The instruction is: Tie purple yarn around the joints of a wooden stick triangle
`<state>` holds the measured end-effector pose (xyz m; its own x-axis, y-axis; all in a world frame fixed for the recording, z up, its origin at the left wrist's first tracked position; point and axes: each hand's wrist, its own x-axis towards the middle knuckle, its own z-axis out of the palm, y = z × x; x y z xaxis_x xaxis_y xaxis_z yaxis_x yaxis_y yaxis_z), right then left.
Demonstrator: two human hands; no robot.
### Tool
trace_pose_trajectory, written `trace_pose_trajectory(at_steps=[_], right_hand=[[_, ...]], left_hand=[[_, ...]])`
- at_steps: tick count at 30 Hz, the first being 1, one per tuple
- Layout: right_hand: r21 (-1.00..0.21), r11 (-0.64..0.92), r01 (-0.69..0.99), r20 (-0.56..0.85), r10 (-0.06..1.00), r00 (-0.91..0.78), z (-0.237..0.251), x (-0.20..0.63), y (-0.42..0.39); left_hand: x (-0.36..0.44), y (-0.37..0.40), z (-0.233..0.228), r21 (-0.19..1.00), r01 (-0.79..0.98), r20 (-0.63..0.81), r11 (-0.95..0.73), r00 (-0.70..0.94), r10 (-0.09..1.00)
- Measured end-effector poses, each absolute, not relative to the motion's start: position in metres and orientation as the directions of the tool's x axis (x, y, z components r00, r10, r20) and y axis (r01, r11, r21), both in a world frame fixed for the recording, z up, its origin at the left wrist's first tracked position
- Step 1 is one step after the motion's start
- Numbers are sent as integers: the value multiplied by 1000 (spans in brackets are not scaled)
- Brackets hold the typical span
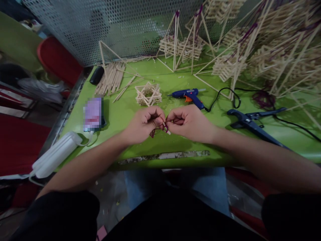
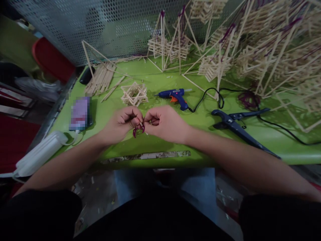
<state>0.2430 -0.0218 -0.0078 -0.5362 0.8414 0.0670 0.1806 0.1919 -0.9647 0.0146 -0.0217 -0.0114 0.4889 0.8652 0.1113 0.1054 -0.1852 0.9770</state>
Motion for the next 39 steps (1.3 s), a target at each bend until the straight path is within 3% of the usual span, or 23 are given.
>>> trace_pose_trajectory(at_steps=[5,13,27,32,39], right_hand=[[-912,338,232,189,848,-495,-8,243,-24],[-980,149,136,50,832,-553,-2,247,-21],[-931,259,256,128,891,-435,-3,245,-23],[-967,188,171,78,860,-504,2,247,-23],[-993,118,20,80,781,-619,6,249,-24]], left_hand=[[15,-21,-10,974,139,93,-181,481,872],[14,-25,-9,901,180,271,-396,478,835],[14,-34,2,759,436,317,-483,400,860],[12,-29,2,838,321,302,-441,401,865],[15,-28,-2,967,66,167,-246,565,808]])
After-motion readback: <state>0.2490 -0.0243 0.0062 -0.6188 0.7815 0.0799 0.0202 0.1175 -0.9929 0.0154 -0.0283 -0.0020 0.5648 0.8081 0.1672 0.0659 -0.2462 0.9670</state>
